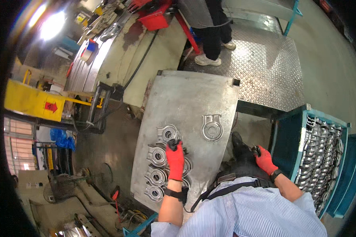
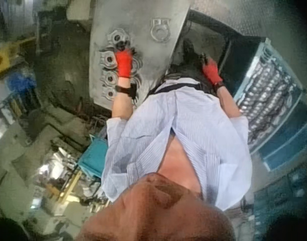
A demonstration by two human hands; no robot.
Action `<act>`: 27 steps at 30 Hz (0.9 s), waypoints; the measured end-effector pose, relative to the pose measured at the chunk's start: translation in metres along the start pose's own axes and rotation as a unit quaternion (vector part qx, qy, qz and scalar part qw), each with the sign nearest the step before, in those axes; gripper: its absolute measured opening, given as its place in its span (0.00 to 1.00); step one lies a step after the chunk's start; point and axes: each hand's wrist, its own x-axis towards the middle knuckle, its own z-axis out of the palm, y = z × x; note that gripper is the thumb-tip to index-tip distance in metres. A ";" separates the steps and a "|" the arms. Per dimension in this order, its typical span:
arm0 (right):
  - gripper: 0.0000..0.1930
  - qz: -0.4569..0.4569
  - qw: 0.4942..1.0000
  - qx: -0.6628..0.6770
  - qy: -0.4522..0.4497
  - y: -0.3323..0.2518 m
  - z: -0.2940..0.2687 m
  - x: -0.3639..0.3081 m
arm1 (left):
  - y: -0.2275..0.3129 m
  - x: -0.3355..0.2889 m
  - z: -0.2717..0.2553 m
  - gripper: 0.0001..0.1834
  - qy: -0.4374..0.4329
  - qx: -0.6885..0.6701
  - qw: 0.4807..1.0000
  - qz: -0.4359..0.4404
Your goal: Picking up machined metal housing parts from a workbench and packing them into organized rows within a transport bin, then covering the bin with plastic wrap.
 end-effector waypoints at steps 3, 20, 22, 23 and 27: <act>0.19 -0.011 1.000 -0.009 -0.010 -0.002 0.000 0.009 | 0.019 -0.005 0.052 0.27 -0.040 0.149 0.987 0.051; 0.22 -0.021 0.999 -0.003 -0.032 -0.018 -0.010 0.007 | 0.015 0.022 0.114 0.36 -0.152 0.446 0.879 0.069; 0.22 -0.036 0.997 -0.010 -0.070 -0.033 -0.012 0.010 | 0.002 0.006 0.114 0.37 -0.120 0.419 0.900 0.018; 0.22 -0.044 0.995 -0.014 -0.089 -0.038 -0.013 0.011 | -0.006 -0.002 0.112 0.37 -0.103 0.404 0.909 -0.007; 0.21 -0.152 0.983 -0.009 -0.106 -0.043 0.003 0.014 | -0.044 -0.023 0.095 0.27 -0.130 0.158 0.979 -0.011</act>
